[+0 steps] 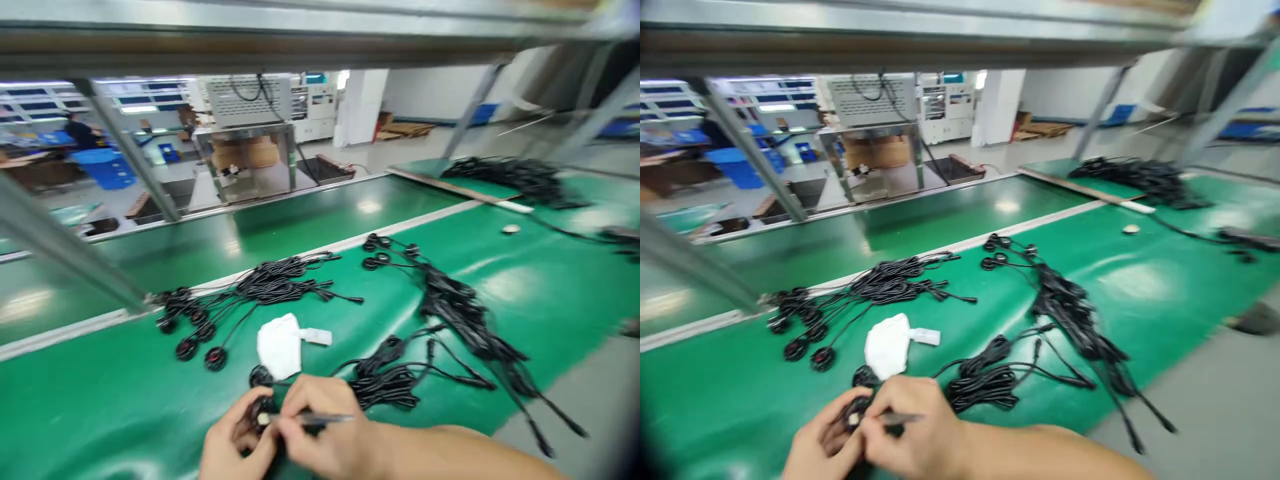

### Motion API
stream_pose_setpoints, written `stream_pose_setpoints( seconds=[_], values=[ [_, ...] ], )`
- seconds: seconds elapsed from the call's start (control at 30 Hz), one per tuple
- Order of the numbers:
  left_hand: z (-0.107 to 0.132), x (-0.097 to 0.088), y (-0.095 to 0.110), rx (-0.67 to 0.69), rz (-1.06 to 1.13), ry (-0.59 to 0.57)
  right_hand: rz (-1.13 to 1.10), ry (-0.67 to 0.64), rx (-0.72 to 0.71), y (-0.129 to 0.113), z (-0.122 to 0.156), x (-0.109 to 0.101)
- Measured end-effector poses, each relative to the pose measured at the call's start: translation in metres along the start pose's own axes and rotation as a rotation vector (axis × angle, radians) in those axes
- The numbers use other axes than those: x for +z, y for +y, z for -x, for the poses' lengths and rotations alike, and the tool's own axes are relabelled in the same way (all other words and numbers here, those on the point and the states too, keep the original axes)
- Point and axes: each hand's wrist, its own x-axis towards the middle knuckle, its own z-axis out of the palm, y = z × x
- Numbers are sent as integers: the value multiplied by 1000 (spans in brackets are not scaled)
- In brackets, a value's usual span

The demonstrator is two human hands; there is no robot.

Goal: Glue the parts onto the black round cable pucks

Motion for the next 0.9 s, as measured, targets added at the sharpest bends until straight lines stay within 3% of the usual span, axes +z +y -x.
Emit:
stream_pose_setpoints(
  seconds=[0.07,0.17,0.4,0.77,0.9],
  values=[
    [2,3,14,-26,-53,-32,-13,-38,60,-6,-7,-12],
    [3,5,27,-84,-88,-75,-101,-141,37,-2,-11,-22],
    [9,4,34,-103,-73,-108,-87,-362,-95,4,1,-15],
    [8,6,27,-25,-145,-111,182,-369,-259,-3,4,-7],
    [8,7,29,-40,-115,-119,82,-308,-237,-4,2,-8]
  ],
)
